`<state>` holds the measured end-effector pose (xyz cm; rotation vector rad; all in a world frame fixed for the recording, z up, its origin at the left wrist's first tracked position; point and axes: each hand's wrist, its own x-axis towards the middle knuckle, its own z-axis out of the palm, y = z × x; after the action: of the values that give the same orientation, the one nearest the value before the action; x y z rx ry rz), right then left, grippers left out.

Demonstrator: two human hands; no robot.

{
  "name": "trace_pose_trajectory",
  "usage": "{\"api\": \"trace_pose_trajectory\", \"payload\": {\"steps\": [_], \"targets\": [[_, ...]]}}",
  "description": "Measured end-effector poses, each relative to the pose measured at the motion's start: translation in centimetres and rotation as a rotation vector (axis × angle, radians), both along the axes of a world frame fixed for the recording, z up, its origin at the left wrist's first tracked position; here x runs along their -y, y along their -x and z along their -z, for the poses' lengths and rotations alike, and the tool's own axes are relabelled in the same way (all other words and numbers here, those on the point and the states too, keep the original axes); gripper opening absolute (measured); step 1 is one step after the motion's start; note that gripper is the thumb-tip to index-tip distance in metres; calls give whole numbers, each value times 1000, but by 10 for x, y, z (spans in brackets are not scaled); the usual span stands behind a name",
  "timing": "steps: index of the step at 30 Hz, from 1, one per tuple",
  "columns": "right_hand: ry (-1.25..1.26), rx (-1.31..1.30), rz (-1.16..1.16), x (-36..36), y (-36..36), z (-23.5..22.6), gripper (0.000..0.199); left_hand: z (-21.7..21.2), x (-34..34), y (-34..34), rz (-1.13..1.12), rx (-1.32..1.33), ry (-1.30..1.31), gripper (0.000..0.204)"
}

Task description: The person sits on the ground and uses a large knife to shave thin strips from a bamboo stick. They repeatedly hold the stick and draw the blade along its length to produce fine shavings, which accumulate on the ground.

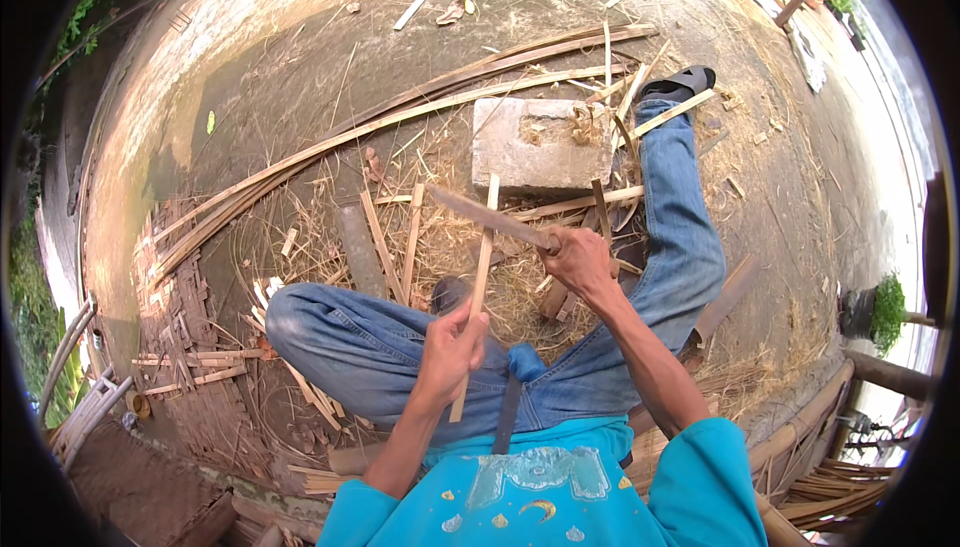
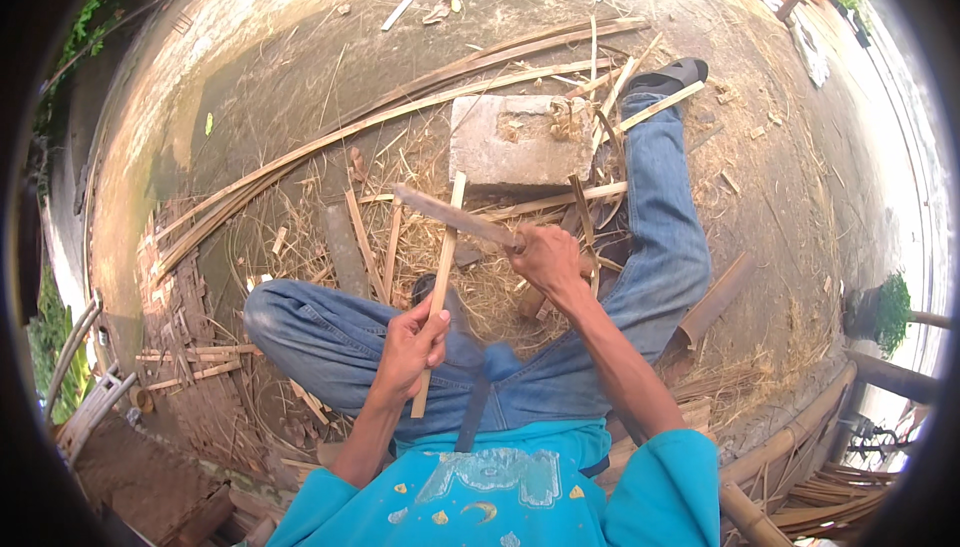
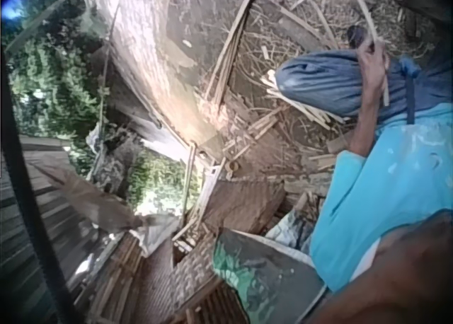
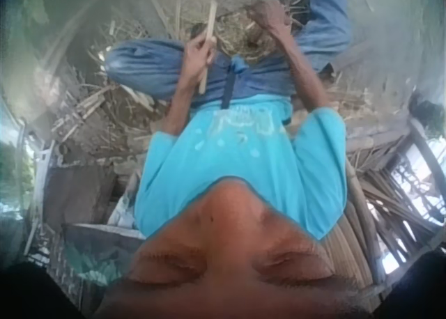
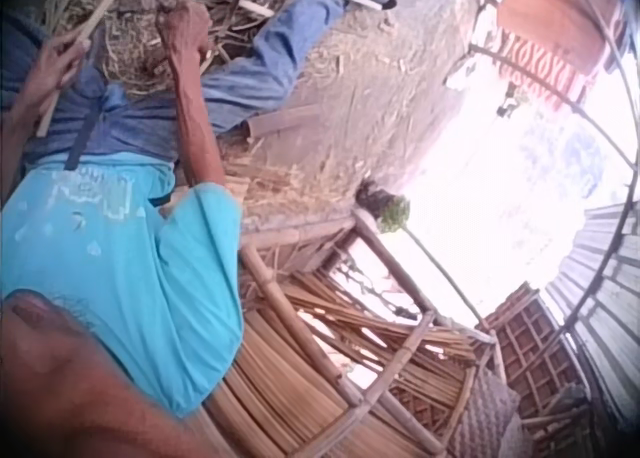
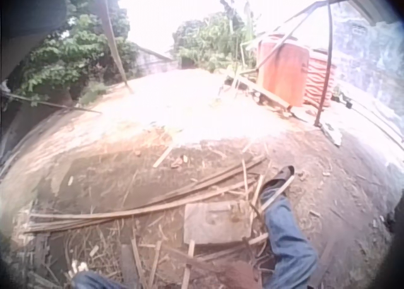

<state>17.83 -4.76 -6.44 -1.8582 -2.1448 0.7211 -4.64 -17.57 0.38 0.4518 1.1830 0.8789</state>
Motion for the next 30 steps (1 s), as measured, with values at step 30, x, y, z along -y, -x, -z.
{"api": "trace_pose_trajectory", "payload": {"steps": [30], "targets": [[28, -252, 141, 8, -4, -12, 27, 2, -13, -10, -136, -217, -88, 40]]}}
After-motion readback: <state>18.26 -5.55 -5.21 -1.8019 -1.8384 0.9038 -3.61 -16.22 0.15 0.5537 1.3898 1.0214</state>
